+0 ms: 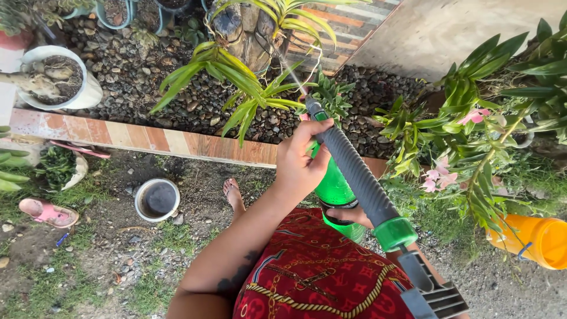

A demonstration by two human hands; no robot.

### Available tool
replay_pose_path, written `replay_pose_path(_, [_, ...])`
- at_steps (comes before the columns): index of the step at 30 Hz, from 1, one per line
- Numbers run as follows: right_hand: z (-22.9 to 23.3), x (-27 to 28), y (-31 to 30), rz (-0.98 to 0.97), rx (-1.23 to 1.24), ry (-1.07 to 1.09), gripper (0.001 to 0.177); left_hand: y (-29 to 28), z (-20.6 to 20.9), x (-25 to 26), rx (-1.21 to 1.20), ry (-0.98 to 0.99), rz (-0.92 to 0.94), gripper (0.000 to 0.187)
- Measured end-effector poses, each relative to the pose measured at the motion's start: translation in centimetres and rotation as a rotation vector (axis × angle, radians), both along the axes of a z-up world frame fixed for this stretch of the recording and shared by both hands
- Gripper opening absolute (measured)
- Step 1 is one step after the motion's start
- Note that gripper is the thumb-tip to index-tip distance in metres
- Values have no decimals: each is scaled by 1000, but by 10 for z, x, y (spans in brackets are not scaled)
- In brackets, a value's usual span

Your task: Spraying water or fertilizer on potted plants using a manual spray nozzle attached to a plastic bottle.

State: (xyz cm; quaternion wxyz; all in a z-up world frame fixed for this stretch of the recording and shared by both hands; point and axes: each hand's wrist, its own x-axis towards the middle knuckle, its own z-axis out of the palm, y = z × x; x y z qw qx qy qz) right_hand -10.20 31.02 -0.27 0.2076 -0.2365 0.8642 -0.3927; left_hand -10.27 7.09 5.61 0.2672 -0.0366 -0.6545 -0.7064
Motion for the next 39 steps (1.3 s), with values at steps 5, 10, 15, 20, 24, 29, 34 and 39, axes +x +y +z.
replay_pose_path(5, [0,2,10,7,0,-1,135,9,2,3,-15,27,33,30])
replay_pose_path(10, [-2,2,29,3,1,5,137,22,2,5,-30,-7,32,29])
replay_pose_path(15, [3,1,41,-58,34,-9,142,36,8,3,-19,53,-21,29])
replay_pose_path(20, [-6,1,64,-114,104,-11,140,42,25,3,-89,103,-2,30])
replay_pose_path(24, [7,3,66,-185,151,-74,136,48,27,2,-80,115,-30,31])
replay_pose_path(29, [13,2,69,-180,125,-54,133,55,28,1,-70,102,-45,33])
replay_pose_path(34, [33,3,60,-182,71,-84,124,59,30,-2,-77,92,-54,34])
replay_pose_path(39, [36,4,61,-184,-37,-75,119,65,27,-6,-72,104,-59,32])
